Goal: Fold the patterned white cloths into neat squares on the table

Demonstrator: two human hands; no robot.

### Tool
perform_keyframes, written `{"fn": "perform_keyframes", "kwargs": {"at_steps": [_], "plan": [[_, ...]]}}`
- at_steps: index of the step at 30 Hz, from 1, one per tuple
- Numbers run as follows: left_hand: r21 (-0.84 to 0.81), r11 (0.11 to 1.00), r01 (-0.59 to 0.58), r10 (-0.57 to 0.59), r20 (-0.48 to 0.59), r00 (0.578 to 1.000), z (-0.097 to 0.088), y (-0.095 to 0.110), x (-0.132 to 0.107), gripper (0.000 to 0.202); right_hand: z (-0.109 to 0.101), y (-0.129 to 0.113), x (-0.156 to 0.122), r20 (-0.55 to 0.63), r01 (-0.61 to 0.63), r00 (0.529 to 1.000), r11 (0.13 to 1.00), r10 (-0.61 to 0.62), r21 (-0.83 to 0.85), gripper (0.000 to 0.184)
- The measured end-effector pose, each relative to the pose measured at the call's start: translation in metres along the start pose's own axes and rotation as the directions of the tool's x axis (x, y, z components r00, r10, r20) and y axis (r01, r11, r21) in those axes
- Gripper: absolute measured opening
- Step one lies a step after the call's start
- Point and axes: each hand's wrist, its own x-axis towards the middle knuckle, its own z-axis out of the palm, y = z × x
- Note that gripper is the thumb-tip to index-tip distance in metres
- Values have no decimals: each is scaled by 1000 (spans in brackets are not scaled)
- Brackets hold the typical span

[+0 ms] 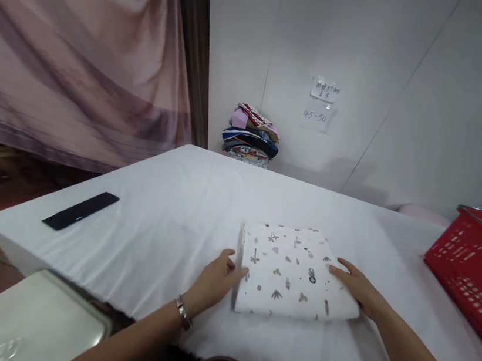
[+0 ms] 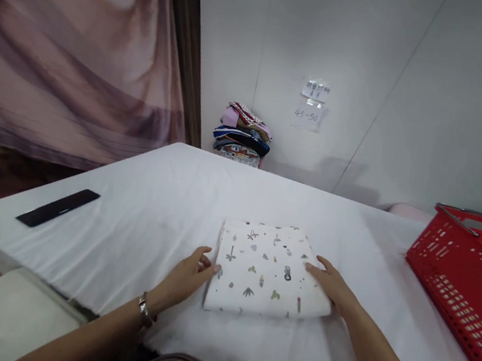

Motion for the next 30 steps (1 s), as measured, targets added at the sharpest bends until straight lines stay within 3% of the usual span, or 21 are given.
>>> {"fn": "perform_keyframes", "kwargs": {"at_steps": [6, 11, 15, 23, 30], "plan": [[2, 999, 47, -47, -43, 998, 5, 12, 28, 69, -3, 9, -9, 22, -38, 999, 995, 36, 88, 87], [-48, 999, 23, -21, 35, 999, 13, 12, 49, 68, -15, 18, -14, 125, -36, 992, 993, 23, 108, 91], [-18, 997, 69, -69, 17, 997, 15, 15, 60, 65, -15, 9, 3, 51, -4, 999, 993, -2, 118, 90], [188, 979, 80, -80, -5, 997, 15, 21, 75, 57, 3, -14, 52, 30, 57, 997, 912, -76, 405, 99], [254, 963, 85, -78, -36, 996, 9, 25, 93, 69, 8, -24, 71, 0, 95, 995, 934, -101, 343, 95]]}}
